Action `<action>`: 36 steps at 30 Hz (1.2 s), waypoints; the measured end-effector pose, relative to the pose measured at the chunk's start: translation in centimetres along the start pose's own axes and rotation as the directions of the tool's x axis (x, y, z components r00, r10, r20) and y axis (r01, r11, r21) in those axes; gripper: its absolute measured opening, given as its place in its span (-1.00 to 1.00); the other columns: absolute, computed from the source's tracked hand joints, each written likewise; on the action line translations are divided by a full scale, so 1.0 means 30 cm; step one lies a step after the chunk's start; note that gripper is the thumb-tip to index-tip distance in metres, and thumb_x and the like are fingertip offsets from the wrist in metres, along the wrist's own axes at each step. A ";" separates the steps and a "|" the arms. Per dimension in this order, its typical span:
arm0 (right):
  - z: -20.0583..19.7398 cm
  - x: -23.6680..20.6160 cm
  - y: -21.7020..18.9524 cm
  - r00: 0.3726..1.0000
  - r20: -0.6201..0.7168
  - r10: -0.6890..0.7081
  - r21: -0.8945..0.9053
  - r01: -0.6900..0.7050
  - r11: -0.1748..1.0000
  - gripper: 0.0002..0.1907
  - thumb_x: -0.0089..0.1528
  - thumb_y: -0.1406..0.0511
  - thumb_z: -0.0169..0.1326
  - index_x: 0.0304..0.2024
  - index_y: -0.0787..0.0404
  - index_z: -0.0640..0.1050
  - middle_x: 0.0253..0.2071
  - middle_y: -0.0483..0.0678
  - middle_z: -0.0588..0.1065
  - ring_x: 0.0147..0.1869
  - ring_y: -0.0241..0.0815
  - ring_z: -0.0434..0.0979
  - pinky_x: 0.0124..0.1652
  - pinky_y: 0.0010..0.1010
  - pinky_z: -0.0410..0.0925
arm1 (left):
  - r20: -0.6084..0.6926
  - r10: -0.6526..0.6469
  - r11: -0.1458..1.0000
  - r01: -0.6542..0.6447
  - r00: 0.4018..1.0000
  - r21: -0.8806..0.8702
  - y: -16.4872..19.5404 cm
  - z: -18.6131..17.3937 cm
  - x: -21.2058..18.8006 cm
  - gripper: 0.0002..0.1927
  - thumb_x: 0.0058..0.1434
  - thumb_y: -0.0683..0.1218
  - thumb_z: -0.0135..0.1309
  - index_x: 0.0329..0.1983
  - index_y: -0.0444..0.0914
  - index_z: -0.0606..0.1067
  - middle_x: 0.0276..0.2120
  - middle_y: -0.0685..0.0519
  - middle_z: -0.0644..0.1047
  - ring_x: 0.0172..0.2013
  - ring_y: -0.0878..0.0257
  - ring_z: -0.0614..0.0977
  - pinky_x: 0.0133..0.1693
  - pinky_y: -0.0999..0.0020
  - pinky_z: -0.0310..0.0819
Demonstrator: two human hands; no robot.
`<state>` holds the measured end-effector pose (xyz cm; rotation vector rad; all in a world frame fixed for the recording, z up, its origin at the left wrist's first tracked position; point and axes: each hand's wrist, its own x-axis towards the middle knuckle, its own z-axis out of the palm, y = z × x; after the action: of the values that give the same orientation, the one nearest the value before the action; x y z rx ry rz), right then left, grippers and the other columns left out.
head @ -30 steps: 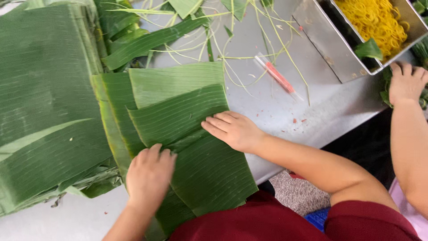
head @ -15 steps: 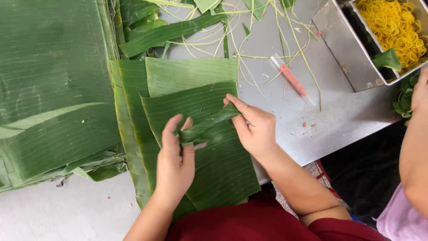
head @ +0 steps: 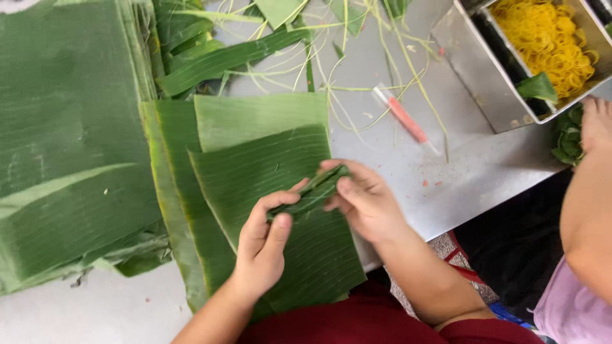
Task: The person folds and stacks banana leaf sheets on a metal worktable, then folds the leaves around a red food item placed on them and secures the wrapped packets with rubber bands, setting finished packets aside. A coworker hands over filled leaf bundles that the person also folds and ties.
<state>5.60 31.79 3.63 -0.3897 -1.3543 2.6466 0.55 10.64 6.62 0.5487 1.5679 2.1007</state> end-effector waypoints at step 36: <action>-0.022 0.278 -0.076 0.998 0.058 0.020 -0.570 0.016 0.822 -0.54 0.32 0.10 0.19 0.10 0.30 0.56 -0.03 -0.04 0.58 0.00 -0.21 0.56 -0.01 -0.30 0.44 | 0.394 -0.196 0.101 -0.381 0.898 0.919 0.099 -0.076 0.014 -0.31 0.20 0.35 0.06 0.19 -0.21 0.46 -0.29 -0.06 0.60 -0.31 0.03 0.63 -0.25 0.14 0.54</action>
<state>-2.17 35.65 3.75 -0.3690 -2.1621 2.2074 -1.44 8.38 8.86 1.4664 2.5114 0.3935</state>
